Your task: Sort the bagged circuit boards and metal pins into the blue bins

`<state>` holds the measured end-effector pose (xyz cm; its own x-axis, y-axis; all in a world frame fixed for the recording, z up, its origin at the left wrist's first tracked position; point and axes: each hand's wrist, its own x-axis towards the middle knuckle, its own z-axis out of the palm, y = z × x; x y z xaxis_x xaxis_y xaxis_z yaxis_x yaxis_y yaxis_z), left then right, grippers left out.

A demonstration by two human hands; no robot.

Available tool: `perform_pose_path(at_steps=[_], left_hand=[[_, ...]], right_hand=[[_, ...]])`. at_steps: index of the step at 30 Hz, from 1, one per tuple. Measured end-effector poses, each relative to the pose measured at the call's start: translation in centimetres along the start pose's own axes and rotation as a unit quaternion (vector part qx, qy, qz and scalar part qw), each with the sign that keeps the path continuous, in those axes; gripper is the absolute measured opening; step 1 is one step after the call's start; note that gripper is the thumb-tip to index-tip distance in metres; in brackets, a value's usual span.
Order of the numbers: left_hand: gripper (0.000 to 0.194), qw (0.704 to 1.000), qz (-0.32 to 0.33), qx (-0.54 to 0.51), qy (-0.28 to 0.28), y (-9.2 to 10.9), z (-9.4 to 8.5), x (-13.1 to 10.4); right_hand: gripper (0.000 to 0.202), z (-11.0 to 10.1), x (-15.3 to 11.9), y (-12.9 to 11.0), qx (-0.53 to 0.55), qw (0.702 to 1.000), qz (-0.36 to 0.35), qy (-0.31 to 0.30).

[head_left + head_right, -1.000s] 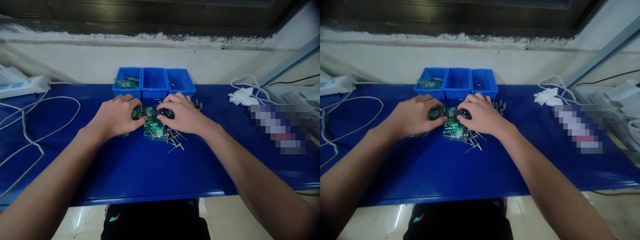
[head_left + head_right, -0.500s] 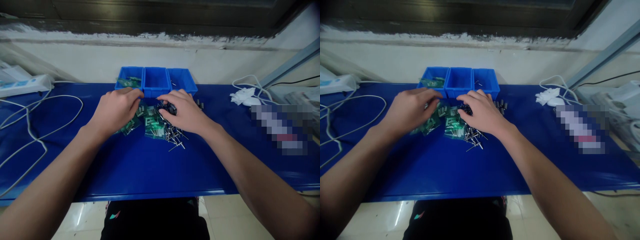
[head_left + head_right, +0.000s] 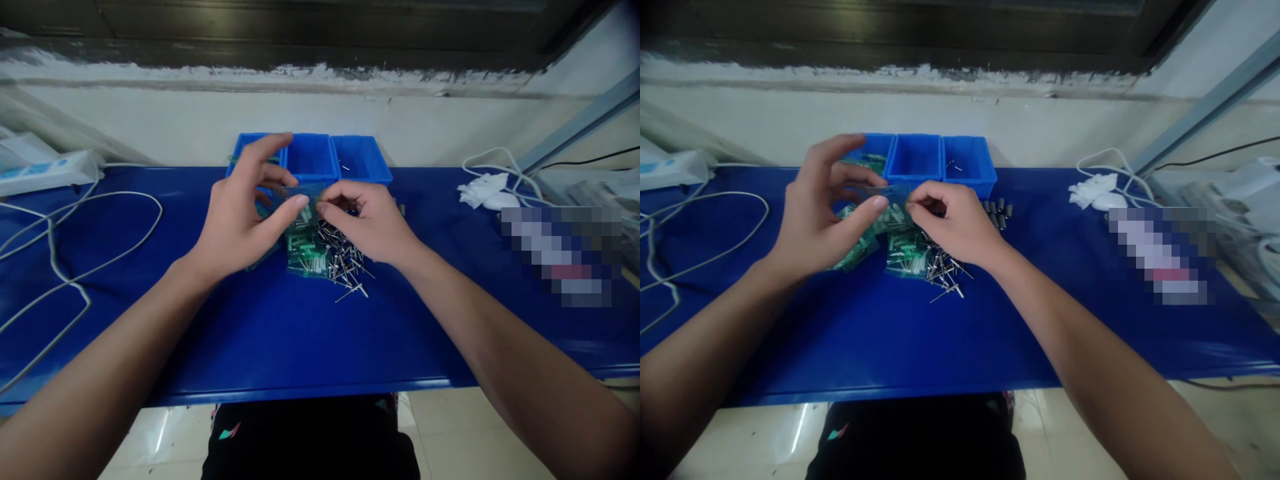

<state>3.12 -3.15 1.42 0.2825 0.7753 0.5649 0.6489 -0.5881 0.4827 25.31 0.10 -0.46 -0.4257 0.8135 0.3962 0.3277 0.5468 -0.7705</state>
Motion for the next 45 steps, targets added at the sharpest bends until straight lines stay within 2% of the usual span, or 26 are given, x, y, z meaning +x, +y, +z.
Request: perform_pose_path(at_steps=[2,3,4,7,8,15,23,25,28,31,33,35,40,43,45], left_hand=[[0.077,1.0,-0.022,0.01,-0.01,-0.2,0.1,0.1],[0.078,0.999,-0.026,0.013,-0.013,-0.4,0.2,0.1],[0.073,0.999,-0.027,0.01,-0.018,-0.6,0.3,0.2],[0.038,0.999,-0.026,-0.023,-0.026,-1.0,0.8,0.3],[0.035,0.999,-0.027,-0.033,-0.026,-1.1,1.0,0.3],[0.036,0.997,-0.037,-0.039,-0.047,-1.0,1.2,0.1],[0.036,0.998,-0.033,-0.001,-0.047,-0.9,1.0,0.1],[0.036,0.999,-0.031,0.026,-0.029,-1.2,0.9,0.2],[0.031,0.996,-0.025,0.069,0.046,-2.1,0.6,0.3],[0.026,0.979,-0.033,0.145,0.138,-3.7,-0.2,0.7],[0.026,0.967,-0.051,0.194,0.16,-4.8,-0.5,0.9],[0.03,0.961,-0.07,0.227,0.144,-5.6,-0.5,1.0],[0.044,0.969,-0.092,0.228,-0.005,-6.0,0.6,0.3],[0.051,0.975,-0.081,0.206,-0.013,-5.8,1.2,-0.1],[0.055,0.975,-0.083,0.204,-0.011,-5.6,1.3,-0.2]], right_hand=[[0.022,0.0,0.0,0.0,0.001,1.0,0.009,0.013],[0.023,0.0,0.0,0.1,0.004,1.0,0.017,0.018],[0.023,-0.1,0.0,0.1,0.008,0.999,0.023,0.023],[0.024,-0.1,0.1,0.2,0.026,0.999,0.028,0.035],[0.024,-0.1,0.1,0.2,0.03,0.999,0.027,0.033],[0.024,0.0,-0.3,-0.6,0.052,0.999,-0.01,0.0],[0.032,0.4,-0.3,-0.5,0.034,0.998,0.013,0.056],[0.035,0.4,-0.3,-0.4,0.022,0.998,0.025,0.053],[0.04,0.2,-0.4,-0.4,-0.039,0.998,0.037,0.03],[0.032,0.2,-0.7,-0.5,-0.148,0.989,-0.006,-0.027],[0.03,0.4,-0.9,-0.6,-0.201,0.975,-0.044,-0.081],[0.031,0.8,-1.2,-0.8,-0.231,0.963,-0.065,-0.124],[0.035,1.3,-1.6,-0.9,-0.259,0.947,-0.073,-0.173],[0.035,1.3,-1.6,-0.7,-0.264,0.943,-0.07,-0.188],[0.035,1.3,-1.6,-0.8,-0.266,0.945,-0.077,-0.177]])
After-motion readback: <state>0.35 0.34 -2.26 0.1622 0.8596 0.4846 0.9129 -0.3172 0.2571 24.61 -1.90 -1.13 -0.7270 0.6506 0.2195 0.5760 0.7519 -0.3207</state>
